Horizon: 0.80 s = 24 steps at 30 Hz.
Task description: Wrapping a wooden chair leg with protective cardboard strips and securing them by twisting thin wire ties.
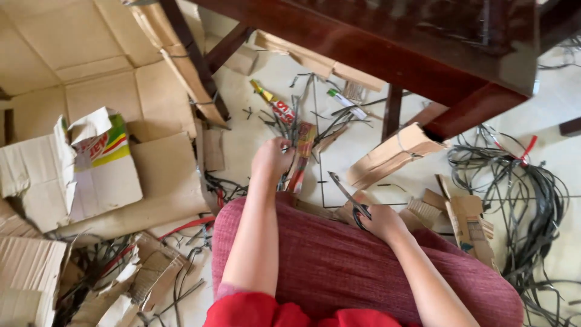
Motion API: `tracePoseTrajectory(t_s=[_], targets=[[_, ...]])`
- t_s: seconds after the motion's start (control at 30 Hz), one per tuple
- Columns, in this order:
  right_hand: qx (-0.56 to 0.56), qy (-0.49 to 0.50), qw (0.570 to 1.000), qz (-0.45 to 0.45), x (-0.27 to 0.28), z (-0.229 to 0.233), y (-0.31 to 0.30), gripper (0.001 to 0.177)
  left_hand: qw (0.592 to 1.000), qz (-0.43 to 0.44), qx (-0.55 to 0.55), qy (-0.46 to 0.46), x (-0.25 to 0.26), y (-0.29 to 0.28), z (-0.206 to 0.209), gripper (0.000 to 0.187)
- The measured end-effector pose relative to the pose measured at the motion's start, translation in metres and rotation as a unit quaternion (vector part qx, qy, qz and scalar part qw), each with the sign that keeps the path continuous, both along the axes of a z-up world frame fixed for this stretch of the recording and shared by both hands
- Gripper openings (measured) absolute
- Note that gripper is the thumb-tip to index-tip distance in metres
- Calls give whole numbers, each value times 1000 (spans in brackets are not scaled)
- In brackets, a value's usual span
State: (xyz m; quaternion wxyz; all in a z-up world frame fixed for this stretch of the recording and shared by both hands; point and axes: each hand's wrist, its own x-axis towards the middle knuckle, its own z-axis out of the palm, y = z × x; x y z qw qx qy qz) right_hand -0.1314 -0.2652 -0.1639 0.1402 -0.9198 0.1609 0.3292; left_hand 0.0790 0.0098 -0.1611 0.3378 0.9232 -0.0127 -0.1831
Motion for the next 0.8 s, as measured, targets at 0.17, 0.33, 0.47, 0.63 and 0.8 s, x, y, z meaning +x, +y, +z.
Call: tracePoseTrajectory(t_s=[0.17, 0.33, 0.47, 0.63, 0.8], targets=[[-6, -16, 1000, 13, -5, -15, 0, 51, 993, -2, 53, 108, 23, -16, -55, 40], [-31, -6, 999, 15, -12, -33, 4, 44, 962, -57, 34, 266, -51, -18, 104, 46], [-18, 7, 1000, 17, -12, -47, -3, 44, 990, -63, 20, 127, 6, -33, -2, 48], [6, 6, 1000, 14, -16, -32, 1, 40, 989, -21, -146, -27, -8, -40, 26, 20], [17, -1, 999, 47, -14, -28, -2, 38, 989, -20, -147, -19, -35, -43, 46, 27]])
